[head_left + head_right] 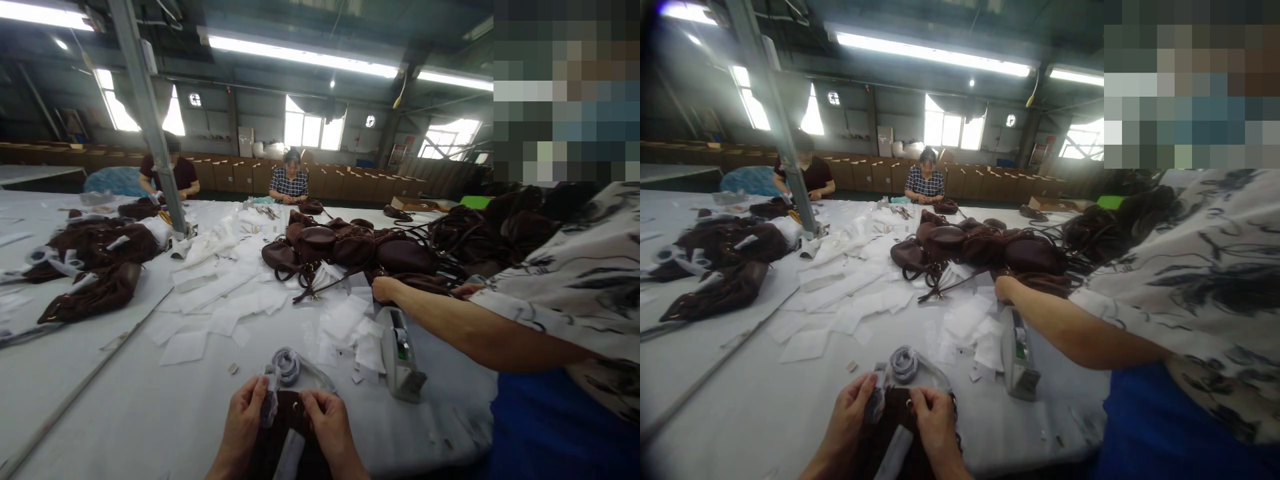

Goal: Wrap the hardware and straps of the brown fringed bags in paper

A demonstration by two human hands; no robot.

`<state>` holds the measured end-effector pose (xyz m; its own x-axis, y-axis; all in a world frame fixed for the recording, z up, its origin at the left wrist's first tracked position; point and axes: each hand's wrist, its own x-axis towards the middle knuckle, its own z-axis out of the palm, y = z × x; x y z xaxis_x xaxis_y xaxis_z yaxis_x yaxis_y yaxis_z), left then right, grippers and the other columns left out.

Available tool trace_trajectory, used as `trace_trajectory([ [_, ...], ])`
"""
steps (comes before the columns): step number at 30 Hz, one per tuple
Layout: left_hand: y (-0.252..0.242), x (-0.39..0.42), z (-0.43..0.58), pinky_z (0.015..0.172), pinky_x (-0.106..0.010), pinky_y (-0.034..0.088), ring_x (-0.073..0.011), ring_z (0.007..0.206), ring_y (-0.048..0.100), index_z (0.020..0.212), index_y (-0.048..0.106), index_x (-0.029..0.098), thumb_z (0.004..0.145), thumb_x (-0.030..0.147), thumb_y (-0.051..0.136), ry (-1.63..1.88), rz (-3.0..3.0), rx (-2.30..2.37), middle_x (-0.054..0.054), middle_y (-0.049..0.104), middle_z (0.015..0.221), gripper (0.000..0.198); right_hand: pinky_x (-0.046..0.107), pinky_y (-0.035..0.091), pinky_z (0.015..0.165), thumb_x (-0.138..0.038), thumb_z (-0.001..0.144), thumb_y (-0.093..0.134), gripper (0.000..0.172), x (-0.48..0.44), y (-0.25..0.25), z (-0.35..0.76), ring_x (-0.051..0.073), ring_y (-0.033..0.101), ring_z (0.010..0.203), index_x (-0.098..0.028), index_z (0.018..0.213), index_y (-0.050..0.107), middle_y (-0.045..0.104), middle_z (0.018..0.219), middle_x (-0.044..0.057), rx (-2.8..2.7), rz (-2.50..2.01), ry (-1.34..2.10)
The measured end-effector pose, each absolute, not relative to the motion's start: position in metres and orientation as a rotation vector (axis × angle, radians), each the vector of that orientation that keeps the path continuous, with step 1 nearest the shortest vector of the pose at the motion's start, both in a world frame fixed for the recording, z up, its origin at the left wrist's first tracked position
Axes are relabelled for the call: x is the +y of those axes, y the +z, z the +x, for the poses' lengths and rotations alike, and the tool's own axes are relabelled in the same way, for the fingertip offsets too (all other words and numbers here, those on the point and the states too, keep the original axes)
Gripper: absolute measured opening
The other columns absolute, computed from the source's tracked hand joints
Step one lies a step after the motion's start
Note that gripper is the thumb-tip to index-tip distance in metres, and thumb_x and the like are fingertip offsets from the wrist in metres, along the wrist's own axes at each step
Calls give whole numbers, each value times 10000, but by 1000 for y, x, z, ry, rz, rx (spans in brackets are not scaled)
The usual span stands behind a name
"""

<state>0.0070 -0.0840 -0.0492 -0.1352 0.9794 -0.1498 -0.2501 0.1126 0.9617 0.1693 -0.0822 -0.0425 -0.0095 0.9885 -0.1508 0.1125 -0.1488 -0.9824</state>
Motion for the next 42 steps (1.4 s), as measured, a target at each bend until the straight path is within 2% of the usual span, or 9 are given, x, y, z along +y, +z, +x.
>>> trace_trajectory([
  [7,-40,-91,20,572,-235,428,-152,599,512,696,584,186,858,481,513,1361,1295,1449,6,551,626,344,240,388,472,-594,808,545,485,-91,-10,145,141,472,529,-145,841,728,585,607,25,-1346,-1330,1091],
  [16,-28,-90,15,694,-283,495,-204,739,622,845,656,184,882,469,461,1334,1420,1382,-49,686,789,347,199,298,425,-539,806,611,413,-81,-12,142,72,353,463,-160,947,696,487,576,-37,-1296,-1090,1423],
  [22,12,-69,8,693,-278,486,-206,779,618,924,648,164,866,477,491,1291,1415,1250,-58,691,845,355,161,252,367,-508,830,604,444,-54,27,151,43,344,357,-154,1096,609,499,478,-80,-1373,-945,1746],
  [27,20,-63,4,534,-232,458,-149,598,601,1189,466,215,786,482,629,1268,1034,984,-5,670,779,509,152,252,343,-548,831,585,454,-40,53,148,38,364,306,-123,982,640,501,419,-78,-1597,-898,1903],
  [30,1,-60,-2,438,-195,407,-115,477,552,1234,391,226,754,461,678,1260,816,931,35,640,681,607,152,297,366,-577,809,589,573,-55,37,134,50,420,325,-127,1163,570,551,468,-65,-1540,-881,1940],
  [34,-23,-51,-19,440,-179,413,-93,494,569,1189,495,181,699,406,737,1407,568,1064,-2,681,766,591,199,396,439,-537,785,617,865,-82,-8,134,100,535,432,-149,1448,218,647,656,-19,-1304,-979,1701],
  [35,-26,-49,-24,432,-176,403,-91,491,565,1150,535,166,699,407,735,1388,558,1083,-5,683,756,549,230,433,474,-519,792,608,840,-86,-19,143,119,562,471,-143,1445,236,657,699,1,-1299,-1067,1577],
  [38,-26,-45,-29,491,-199,430,-119,541,588,971,647,124,738,451,691,1162,753,1051,-22,689,693,404,360,516,685,-494,806,548,596,-83,-43,187,222,646,705,-100,1252,529,675,834,93,-1318,-1465,1065],
  [42,-20,-30,-8,702,-299,489,-218,777,657,928,704,156,787,510,589,949,1181,1122,-84,732,878,398,485,441,957,-546,744,524,564,-72,-69,240,344,599,1040,-108,1073,657,659,1063,190,-1376,-1797,567],
])
